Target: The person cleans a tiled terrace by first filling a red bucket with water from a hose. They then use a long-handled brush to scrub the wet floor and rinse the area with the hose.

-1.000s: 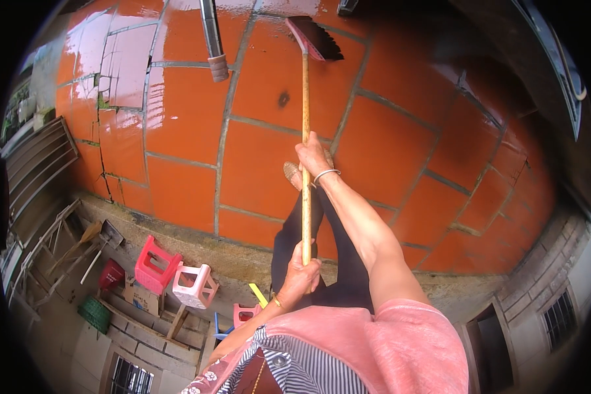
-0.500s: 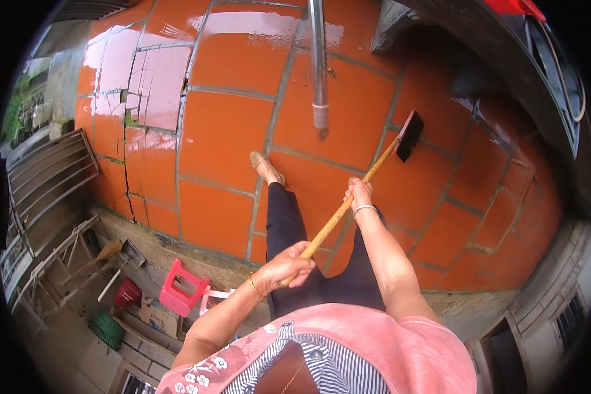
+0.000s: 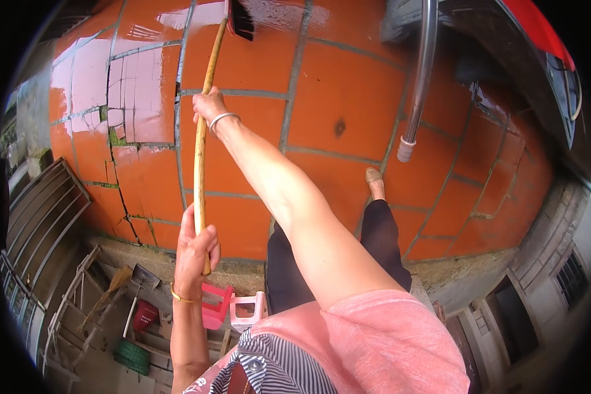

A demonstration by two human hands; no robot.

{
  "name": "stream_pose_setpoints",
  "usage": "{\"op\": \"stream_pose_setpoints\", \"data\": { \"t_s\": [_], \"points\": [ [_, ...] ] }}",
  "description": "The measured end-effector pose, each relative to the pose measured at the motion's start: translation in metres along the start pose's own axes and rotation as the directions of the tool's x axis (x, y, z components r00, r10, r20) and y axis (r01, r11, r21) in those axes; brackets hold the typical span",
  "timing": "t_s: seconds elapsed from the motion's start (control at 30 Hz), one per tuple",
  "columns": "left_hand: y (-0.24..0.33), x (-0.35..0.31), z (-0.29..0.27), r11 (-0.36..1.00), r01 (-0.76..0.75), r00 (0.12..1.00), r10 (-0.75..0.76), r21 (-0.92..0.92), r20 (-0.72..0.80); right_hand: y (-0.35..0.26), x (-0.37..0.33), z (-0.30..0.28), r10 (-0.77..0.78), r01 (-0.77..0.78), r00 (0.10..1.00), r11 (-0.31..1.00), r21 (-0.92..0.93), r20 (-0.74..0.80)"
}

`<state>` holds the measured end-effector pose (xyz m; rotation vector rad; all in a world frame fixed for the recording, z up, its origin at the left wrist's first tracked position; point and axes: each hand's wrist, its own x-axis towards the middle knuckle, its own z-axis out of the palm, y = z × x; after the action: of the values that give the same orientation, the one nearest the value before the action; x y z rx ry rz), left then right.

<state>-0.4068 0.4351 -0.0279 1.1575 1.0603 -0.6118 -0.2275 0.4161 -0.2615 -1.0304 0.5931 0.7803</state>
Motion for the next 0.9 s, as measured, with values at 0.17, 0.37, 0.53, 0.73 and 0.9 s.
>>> {"op": "stream_pose_setpoints", "data": {
  "t_s": [0.17, 0.37, 0.53, 0.73, 0.9],
  "points": [
    [-0.072, -0.061, -0.061, 0.989, 0.147, 0.981, -0.145, -0.007, 0.131, 0.023, -0.107, -0.010, -0.011, 0.006, 0.999, 0.993, 0.120, 0.036],
    [-0.102, -0.098, -0.054, 0.946, 0.293, 0.841, -0.323, 0.136, 0.434, 0.059, -0.225, -0.124, 0.212, -0.155, 0.910, 0.971, 0.182, -0.356],
    [-0.080, -0.067, -0.018, 0.871, 0.489, 0.753, -0.447, 0.044, 0.482, 0.087, -0.210, -0.183, 0.436, -0.348, 0.770, 0.899, 0.265, -0.465],
    [-0.052, -0.060, -0.038, 0.945, 0.303, 0.953, -0.296, -0.125, 0.071, 0.094, -0.093, -0.065, 0.304, -0.299, 0.953, 0.935, 0.191, 0.002],
    [-0.014, -0.025, -0.031, 1.000, -0.002, 0.995, -0.001, -0.031, -0.096, 0.032, -0.022, 0.062, 0.182, -0.173, 0.976, 0.982, -0.078, 0.121]
  ]
}}
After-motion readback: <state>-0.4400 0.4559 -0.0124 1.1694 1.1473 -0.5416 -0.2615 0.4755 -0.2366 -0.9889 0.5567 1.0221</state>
